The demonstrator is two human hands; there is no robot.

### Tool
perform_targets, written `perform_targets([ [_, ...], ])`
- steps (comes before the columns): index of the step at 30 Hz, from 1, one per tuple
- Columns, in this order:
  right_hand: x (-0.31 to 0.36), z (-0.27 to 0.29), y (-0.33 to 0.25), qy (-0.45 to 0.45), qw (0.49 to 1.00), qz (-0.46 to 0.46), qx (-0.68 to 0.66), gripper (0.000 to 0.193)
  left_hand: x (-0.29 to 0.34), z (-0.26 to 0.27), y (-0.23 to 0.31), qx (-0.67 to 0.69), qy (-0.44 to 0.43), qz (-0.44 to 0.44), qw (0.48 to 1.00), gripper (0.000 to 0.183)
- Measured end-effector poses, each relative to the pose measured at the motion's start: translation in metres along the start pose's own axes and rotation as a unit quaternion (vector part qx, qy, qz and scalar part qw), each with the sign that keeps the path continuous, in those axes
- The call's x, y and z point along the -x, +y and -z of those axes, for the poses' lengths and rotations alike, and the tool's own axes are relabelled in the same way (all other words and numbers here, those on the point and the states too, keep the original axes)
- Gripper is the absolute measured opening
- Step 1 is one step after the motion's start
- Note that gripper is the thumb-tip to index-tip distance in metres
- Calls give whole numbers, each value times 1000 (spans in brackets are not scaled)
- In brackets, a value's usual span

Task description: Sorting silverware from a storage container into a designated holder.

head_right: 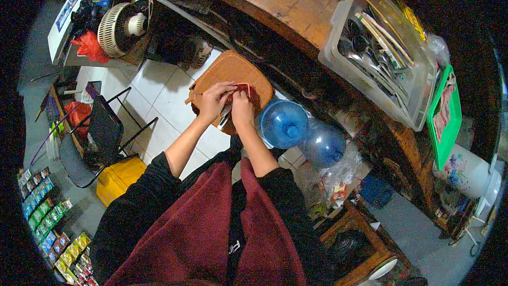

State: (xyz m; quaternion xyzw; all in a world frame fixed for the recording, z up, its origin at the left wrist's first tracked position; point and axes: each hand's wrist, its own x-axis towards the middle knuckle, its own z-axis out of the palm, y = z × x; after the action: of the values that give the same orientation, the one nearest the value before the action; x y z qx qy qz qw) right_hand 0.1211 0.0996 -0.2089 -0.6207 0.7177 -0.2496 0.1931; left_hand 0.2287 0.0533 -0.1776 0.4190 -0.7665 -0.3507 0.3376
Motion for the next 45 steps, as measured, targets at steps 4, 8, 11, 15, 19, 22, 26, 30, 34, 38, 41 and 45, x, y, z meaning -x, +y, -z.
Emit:
perform_targets([
  [4, -8, -5, 4, -41, 996, -60, -43, 17, -3, 0, -4, 39, -33, 82, 995, 22],
  [8, -12, -4, 4, -41, 997, -59, -19, 15, -5, 9, -4, 54, -53, 125, 989, 21],
  [11, -14, -3, -8, -54, 994, -86, -30, 13, -1, 17, -12, 17, -25, 108, 994, 20],
  [15, -13, -6, -1, -38, 996, -79, -30, 14, 2, 18, -18, 11, -18, 114, 993, 21],
  [19, -14, -5, 0, -22, 995, -65, -72, 15, 9, 13, -33, -3, 14, 132, 991, 26],
  [22, -11, 6, -6, -19, 995, -61, -82, 15, 8, 13, -33, 33, 13, 161, 986, 27],
  [26, 0, 48, -12, 27, 987, -32, -156, 15, -1, 13, -15, 34, 26, 147, 988, 26],
  [30, -2, 176, -27, 220, 964, 118, -92, 10, -44, 38, 53, -4, 15, 17, 1000, 26],
  [34, -8, 304, -32, 449, 893, -9, -32, 9, -124, 43, 161, -18, 37, -239, 970, 28],
  [38, -56, 366, 20, 315, 941, -95, 84, 14, -196, -5, 230, -7, -2, -338, 941, 26],
  [41, -82, 376, 74, 191, 946, -118, 234, 19, -229, -49, 249, -353, -91, -277, 889, 26],
  [45, -87, 371, 76, 136, 949, -175, 224, 19, -239, -72, 268, -470, -185, -208, 838, 17],
])
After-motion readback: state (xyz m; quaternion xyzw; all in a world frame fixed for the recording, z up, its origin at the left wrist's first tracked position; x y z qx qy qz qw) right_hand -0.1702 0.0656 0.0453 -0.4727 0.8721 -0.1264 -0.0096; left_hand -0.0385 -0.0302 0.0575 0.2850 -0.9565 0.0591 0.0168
